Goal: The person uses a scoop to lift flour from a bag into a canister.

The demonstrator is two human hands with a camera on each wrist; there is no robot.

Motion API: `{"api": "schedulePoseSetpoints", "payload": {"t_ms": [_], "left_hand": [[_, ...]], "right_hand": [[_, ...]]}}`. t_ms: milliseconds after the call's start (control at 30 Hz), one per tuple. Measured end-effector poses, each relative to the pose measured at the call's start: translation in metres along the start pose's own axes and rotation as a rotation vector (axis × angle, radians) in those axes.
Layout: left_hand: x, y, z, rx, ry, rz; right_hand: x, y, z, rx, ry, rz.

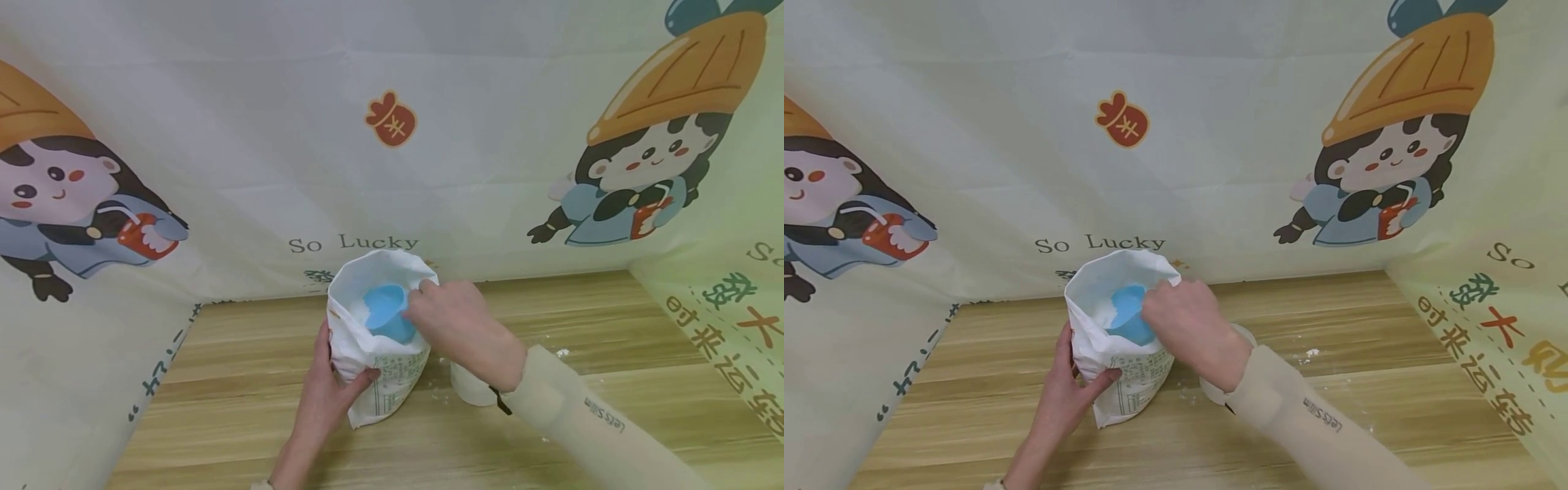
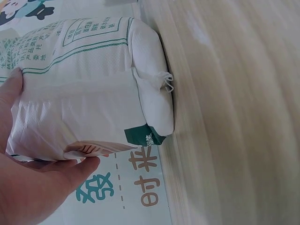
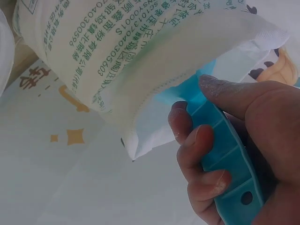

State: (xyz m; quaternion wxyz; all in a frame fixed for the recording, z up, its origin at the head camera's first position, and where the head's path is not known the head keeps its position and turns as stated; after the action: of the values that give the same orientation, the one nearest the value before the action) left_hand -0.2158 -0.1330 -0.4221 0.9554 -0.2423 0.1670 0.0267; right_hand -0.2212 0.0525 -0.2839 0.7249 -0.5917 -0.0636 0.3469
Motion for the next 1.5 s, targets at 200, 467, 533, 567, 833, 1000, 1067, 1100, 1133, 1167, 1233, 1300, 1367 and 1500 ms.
{"api": "schedulePoseSetpoints", "payload": {"t_ms": [200,467,533,567,833,1000,1067,1100,1133,1167,1233,1300,1367,1500], "left_hand": [[0.0,0.0,0.0,0.0,0.006,-0.003],[0.0,-0.001,-0.001,-0.006,0.013,0.002],[0.001,-0.001,-0.001,-0.006,0.007,0.003],[0.001,-0.001,-0.001,-0.006,0.003,0.003],[0.001,-0.001,0.0,-0.002,-0.006,-0.005],[0.0,-0.001,0.0,0.001,-0.004,-0.007],[0.0,-0.001,0.0,0.005,-0.007,-0.005],[0.0,-0.001,0.0,0.004,-0.008,-0.004],[0.0,-0.001,0.0,0.004,-0.01,-0.003],[0.0,-0.001,0.0,0.003,-0.011,-0.003],[0.0,-0.001,0.0,-0.001,-0.012,-0.002],[0.0,-0.001,0.0,-0.005,-0.011,-0.002],[0.0,-0.001,0.0,-0.007,-0.011,-0.003],[0.0,-0.001,0.0,-0.01,-0.01,-0.006]], "right_hand": [[0.005,0.005,0.011,-0.118,0.099,0.008],[0.013,0.003,0.014,-0.15,0.077,0.125],[0.016,0.005,0.015,-0.166,0.077,0.152],[0.017,0.006,0.016,-0.172,0.08,0.162],[0.03,0.009,0.026,-0.197,0.085,0.28],[0.035,0.009,0.031,-0.239,0.1,0.279],[0.036,0.01,0.033,-0.259,0.105,0.282],[0.037,0.01,0.034,-0.269,0.107,0.285],[0.038,0.011,0.034,-0.281,0.108,0.29],[0.039,0.011,0.035,-0.292,0.109,0.297],[0.042,0.012,0.036,-0.316,0.109,0.308],[0.044,0.013,0.038,-0.339,0.111,0.321],[0.047,0.015,0.039,-0.368,0.117,0.329],[0.051,0.017,0.043,-0.417,0.143,0.337]]}}
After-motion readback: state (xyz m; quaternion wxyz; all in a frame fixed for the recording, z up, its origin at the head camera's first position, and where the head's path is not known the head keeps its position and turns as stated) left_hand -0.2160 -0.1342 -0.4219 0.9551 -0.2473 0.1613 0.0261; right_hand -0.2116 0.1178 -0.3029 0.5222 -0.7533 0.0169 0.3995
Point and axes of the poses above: each hand's wrist, its own x-axis away from the middle knuckle, its own y-axis out of the palm, z = x × y, the point moved 6 cm from there along -x, towards the middle knuckle, and after that the axes turned 4 degrees about y, right-handed, at the moved point
